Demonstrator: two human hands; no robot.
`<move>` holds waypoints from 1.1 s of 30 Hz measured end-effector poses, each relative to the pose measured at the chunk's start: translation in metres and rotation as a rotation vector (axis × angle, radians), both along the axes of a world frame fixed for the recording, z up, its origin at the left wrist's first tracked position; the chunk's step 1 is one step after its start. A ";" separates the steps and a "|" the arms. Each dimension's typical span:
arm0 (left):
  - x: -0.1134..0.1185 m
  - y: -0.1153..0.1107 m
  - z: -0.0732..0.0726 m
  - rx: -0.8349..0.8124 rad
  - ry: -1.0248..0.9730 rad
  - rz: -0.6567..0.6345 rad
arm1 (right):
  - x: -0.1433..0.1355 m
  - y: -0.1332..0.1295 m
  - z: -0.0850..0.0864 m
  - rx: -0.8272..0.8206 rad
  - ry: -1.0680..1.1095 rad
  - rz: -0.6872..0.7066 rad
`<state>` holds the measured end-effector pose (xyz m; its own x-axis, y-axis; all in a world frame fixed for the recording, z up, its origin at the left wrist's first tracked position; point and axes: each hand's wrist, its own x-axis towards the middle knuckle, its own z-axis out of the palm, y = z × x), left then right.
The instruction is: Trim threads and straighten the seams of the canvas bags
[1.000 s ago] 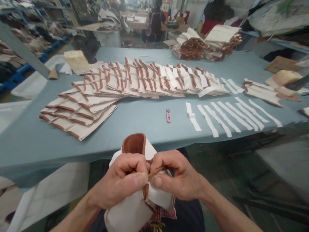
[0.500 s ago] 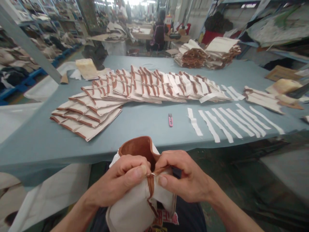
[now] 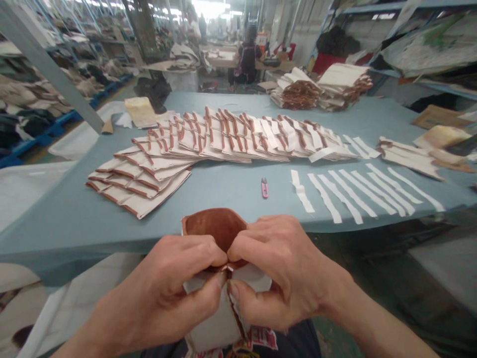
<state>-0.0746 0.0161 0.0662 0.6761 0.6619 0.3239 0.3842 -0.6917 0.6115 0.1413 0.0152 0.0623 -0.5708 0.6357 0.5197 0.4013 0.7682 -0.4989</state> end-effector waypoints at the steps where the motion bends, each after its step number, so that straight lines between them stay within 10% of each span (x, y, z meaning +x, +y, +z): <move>1: 0.000 0.000 -0.001 0.001 -0.003 0.007 | 0.000 0.000 -0.002 -0.029 0.007 -0.009; 24: -0.009 0.039 -0.002 -0.377 0.197 -0.232 | -0.002 0.002 -0.030 -0.245 0.014 -0.064; 33: -0.005 0.021 -0.010 -0.086 0.195 -0.112 | 0.004 0.010 -0.026 -0.426 -0.054 0.043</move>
<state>-0.0801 0.0366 0.0562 0.7911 0.5986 0.1259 0.4246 -0.6854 0.5915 0.1457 0.0255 0.0361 -0.6208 0.7621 0.1840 0.4079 0.5144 -0.7543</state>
